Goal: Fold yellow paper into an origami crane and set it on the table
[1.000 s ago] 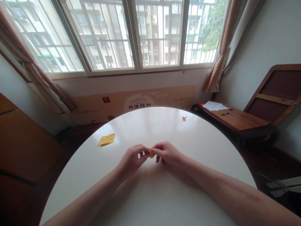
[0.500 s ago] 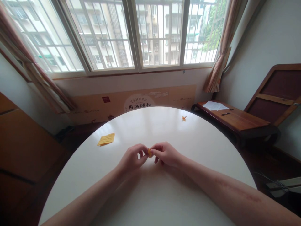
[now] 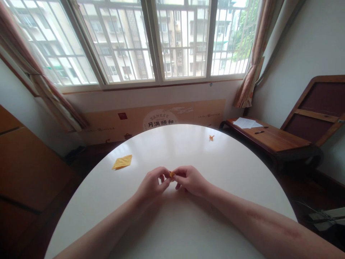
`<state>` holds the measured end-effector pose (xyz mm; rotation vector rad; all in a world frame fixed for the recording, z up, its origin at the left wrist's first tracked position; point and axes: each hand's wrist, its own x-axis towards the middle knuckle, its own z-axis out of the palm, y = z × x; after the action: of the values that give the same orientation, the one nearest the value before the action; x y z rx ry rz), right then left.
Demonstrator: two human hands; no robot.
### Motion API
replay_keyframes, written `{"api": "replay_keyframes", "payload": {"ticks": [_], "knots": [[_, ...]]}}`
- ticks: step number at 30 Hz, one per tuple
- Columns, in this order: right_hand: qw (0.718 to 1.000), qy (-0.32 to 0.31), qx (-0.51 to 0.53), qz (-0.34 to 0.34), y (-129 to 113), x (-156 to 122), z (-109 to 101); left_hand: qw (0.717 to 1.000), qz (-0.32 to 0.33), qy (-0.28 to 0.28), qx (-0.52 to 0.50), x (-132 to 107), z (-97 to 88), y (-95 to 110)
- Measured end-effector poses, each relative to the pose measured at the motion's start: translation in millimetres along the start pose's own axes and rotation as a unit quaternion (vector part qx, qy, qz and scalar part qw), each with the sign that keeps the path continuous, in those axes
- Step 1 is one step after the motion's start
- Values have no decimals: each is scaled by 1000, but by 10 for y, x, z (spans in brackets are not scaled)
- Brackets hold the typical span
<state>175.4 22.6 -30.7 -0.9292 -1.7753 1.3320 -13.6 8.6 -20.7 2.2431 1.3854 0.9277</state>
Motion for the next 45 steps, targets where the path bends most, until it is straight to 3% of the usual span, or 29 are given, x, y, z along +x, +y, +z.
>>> {"api": "replay_keyframes", "payload": {"ticks": [14, 21, 28, 35, 45], "knots": [[999, 33, -34, -21, -3, -21, 41, 998, 2, 12, 66, -41, -61, 157], [1000, 10, 0, -6, 20, -10, 40, 996, 7, 35, 86, -54, -69, 124], [999, -16, 46, 4, -18, -37, -19, 998, -7, 41, -51, -38, -47, 41], [997, -44, 69, 7, -41, -23, -79, 970, -71, -22, -230, -1, -13, 58], [997, -43, 70, -10, 10, -10, -76, 967, -80, 2, -241, -5, -50, 85]]}}
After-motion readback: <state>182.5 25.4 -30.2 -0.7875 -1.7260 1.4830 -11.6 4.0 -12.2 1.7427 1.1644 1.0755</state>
